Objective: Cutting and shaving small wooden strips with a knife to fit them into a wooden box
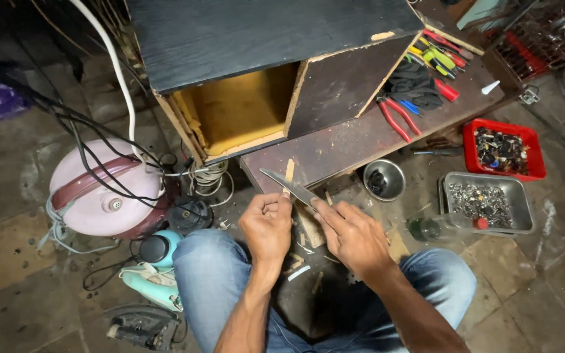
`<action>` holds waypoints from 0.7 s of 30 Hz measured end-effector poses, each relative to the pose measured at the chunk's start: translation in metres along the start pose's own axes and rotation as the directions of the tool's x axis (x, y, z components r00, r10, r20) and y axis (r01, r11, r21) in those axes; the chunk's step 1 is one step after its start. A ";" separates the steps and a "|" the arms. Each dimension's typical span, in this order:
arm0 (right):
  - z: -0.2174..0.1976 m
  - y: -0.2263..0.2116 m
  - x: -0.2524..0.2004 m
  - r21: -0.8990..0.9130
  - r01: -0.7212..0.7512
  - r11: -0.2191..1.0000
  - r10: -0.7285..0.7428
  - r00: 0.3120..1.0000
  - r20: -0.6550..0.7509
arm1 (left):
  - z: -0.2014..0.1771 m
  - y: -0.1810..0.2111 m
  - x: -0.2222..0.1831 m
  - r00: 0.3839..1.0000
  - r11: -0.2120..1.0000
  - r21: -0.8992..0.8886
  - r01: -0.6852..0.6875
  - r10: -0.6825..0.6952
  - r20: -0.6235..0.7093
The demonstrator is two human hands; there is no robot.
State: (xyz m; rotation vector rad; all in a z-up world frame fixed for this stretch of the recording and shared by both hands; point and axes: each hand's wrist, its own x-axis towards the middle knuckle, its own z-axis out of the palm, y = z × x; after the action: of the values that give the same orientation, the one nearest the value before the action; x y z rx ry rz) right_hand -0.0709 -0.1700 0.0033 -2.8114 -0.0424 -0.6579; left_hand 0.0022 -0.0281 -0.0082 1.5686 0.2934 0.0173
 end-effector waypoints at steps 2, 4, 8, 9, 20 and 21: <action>-0.004 -0.003 0.006 0.029 -0.001 1.000 0.001 1.000 0.000 | 0.001 -0.003 0.002 1.000 1.000 -0.017 0.008 -0.009 -0.009; -0.007 -0.004 0.004 0.061 -0.005 0.998 0.005 1.000 -0.011 | 0.002 -0.005 0.002 1.000 0.999 -0.031 0.006 -0.007 -0.014; -0.007 -0.003 0.008 -0.030 0.024 0.999 -0.024 1.000 -0.010 | 0.004 -0.004 0.003 0.999 0.999 -0.034 0.031 -0.032 -0.017; -0.007 -0.003 0.011 -0.041 0.033 0.999 -0.033 0.999 -0.016 | 0.004 -0.005 0.003 0.999 0.999 -0.029 0.031 -0.031 -0.013; -0.003 -0.001 0.019 0.015 0.001 1.000 -0.001 1.000 0.009 | 0.004 0.001 0.004 0.999 0.998 -0.046 0.053 -0.052 0.010; -0.004 -0.003 0.023 0.030 0.007 1.000 -0.007 1.000 0.013 | 0.003 -0.001 0.003 0.999 0.999 -0.031 0.044 -0.044 0.010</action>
State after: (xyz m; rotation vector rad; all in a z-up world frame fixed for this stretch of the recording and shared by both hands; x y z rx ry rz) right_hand -0.0526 -0.1686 0.0179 -2.7879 -0.0643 -0.6344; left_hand 0.0050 -0.0305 -0.0095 1.5303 0.3184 -0.0196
